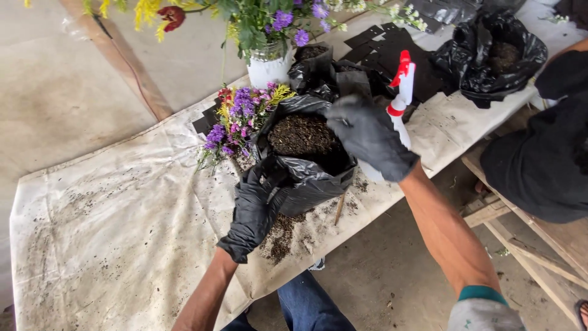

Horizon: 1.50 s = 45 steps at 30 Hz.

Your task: Filling small plastic pots with soil from a bag using a trowel and hands at a potting station.

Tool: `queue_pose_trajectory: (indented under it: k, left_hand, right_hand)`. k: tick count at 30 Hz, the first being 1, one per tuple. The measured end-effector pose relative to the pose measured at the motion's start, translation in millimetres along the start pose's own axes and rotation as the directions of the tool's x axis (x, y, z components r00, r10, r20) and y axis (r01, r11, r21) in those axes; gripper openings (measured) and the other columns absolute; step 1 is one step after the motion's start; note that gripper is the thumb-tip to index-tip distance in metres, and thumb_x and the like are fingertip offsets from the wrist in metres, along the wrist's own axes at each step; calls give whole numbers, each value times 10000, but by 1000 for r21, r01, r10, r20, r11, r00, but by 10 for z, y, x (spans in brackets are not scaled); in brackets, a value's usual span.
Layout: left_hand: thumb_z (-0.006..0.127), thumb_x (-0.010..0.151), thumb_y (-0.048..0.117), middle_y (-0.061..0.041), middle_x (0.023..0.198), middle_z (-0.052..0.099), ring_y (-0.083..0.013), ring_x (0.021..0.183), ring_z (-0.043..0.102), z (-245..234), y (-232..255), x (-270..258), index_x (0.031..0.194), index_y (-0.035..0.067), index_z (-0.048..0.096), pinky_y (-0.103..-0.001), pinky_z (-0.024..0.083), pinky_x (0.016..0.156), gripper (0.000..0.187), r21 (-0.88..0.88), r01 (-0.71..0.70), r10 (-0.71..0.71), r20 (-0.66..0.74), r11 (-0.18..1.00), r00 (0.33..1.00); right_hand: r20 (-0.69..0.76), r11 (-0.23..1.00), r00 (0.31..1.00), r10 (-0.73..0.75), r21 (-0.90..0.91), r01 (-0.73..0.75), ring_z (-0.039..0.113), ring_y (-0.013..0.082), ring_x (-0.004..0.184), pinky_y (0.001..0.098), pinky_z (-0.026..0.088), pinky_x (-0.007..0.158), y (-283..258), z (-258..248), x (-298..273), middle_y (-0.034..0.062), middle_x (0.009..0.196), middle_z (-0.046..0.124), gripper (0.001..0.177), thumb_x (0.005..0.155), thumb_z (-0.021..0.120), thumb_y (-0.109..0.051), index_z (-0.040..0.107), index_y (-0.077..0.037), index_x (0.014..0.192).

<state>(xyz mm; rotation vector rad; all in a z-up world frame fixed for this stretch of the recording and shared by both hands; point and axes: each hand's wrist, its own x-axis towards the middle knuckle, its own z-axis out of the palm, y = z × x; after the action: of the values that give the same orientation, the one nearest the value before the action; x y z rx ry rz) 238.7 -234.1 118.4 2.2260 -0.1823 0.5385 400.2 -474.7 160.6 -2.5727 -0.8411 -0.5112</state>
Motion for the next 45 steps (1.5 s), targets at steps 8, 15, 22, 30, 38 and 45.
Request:
queue_pose_trajectory:
  k: [8, 15, 22, 30, 38, 45]
  left_hand:
    - [626, 985, 337, -131, 1618, 336, -380, 1499, 310, 168, -473, -688, 1557, 288, 390, -523, 293, 1188, 621, 164, -183, 208, -155, 969, 966]
    - [659, 951, 213, -174, 1602, 364, -371, 1472, 346, 211, -804, -1189, 1522, 211, 411, -521, 300, 1204, 623, -11, 74, -75, -106, 997, 992]
    - [660, 946, 184, -182, 1589, 391, -360, 1469, 377, 108, -569, -1290, 1491, 188, 455, -506, 325, 1195, 582, -100, 133, -146, -138, 986, 980]
    - [618, 963, 130, -154, 1587, 407, -316, 1511, 348, 111, -168, -1583, 1513, 110, 425, -476, 292, 1245, 582, -149, 89, -118, -196, 985, 973]
    - [599, 950, 163, -93, 1478, 562, -216, 1258, 608, -22, 409, -1533, 1435, 111, 527, -380, 465, 1082, 493, -552, 246, -401, -177, 796, 899]
    - [713, 783, 105, -184, 1534, 477, -277, 1381, 489, 161, 120, -1501, 1553, 59, 340, -483, 413, 1140, 857, -904, 67, -469, -155, 423, 869]
  right_hand:
    - [194, 991, 980, 51, 109, -73, 607, 398, 1220, 513, 497, 1016, 172, 423, 1356, 178, 1304, 651, 388, 976, 699, -288, 656, -116, 1321]
    - [457, 978, 869, 189, -9, -208, 660, 313, 992, 449, 564, 883, 648, 1278, 2107, 123, 1155, 694, 610, 797, 850, -444, 614, -136, 1268]
    - [114, 992, 993, -36, 122, 22, 663, 203, 662, 404, 611, 614, 839, 1307, 1864, 58, 708, 703, 294, 826, 553, 115, 719, -111, 737]
    - [-726, 968, 688, -18, 159, 194, 665, 305, 1028, 390, 575, 784, -399, 101, 742, 141, 1180, 563, 133, 1089, 498, -143, 596, -58, 1058]
    - [-685, 654, 471, 556, 710, 261, 629, 211, 1026, 333, 546, 954, -1579, -23, -499, 66, 1080, 658, 90, 1033, 593, -11, 614, -76, 1092]
    - [58, -261, 757, 650, 953, 151, 706, 216, 1069, 415, 542, 1029, -2367, 517, -1536, 78, 1108, 775, 139, 969, 660, -27, 717, -63, 1091]
